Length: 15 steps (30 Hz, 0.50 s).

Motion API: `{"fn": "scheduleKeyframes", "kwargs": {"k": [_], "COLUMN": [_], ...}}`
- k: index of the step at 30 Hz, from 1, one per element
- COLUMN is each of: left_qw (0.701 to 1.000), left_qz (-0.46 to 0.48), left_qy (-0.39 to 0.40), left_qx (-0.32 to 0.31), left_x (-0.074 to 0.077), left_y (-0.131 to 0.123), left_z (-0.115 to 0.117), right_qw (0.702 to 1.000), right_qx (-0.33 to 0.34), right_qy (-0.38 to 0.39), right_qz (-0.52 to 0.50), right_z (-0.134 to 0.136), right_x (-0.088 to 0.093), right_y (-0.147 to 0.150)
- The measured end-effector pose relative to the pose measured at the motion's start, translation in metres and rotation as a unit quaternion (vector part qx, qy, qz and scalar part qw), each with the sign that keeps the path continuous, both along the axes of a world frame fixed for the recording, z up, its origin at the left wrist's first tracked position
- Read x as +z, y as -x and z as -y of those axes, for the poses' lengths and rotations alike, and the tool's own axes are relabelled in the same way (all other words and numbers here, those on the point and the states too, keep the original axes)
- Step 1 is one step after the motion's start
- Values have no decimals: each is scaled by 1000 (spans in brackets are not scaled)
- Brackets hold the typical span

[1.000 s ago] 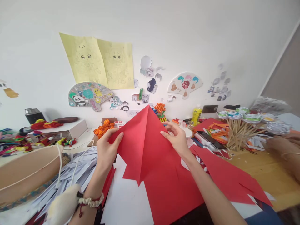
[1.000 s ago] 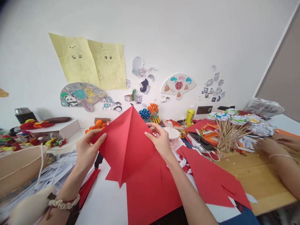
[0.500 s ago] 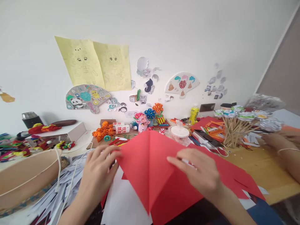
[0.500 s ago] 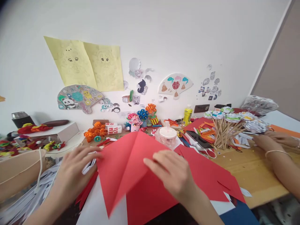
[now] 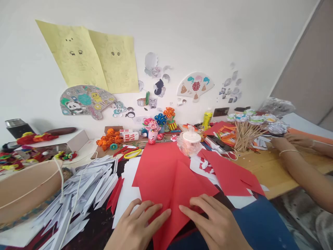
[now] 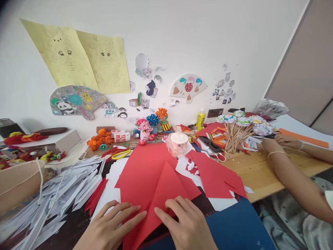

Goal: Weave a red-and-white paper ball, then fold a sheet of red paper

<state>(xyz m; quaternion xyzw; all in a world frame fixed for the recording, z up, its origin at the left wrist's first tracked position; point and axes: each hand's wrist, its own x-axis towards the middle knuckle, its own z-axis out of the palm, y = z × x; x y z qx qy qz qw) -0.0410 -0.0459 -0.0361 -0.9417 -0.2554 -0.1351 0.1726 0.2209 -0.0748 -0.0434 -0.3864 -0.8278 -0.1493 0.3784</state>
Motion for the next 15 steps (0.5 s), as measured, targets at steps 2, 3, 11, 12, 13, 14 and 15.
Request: {"fn": "scheduleKeyframes", "kwargs": {"k": [2,3,11,12,13,14,15], "left_qw": [1000,999,983,982,981,982,982], "left_qz": [17,32,144,150,153,152,148], "left_qy": [6,12,103,107,108,108,105], "left_qx": [18,29,45,42,41,42,42], "left_x": [-5,-6,-6,-6,-7,-8,-8], "left_y": [5,9,30,29,28,27,26], "left_z": [3,3,-6,-7,-8,-8,-8], "right_qw": [999,999,969,967,965,960,952], "right_qx": [1,1,-67,-33,-1,28,53], "right_qy": [36,51,220,235,245,261,281], "right_qz": [-4,-2,-95,-93,-95,-100,-109], "right_z": [3,4,-20,-27,-35,-44,-52], "right_x": [0,-3,-32,-30,-27,-23,-19], "right_y": [-11,-18,-70,-69,-65,-61,-57]}}
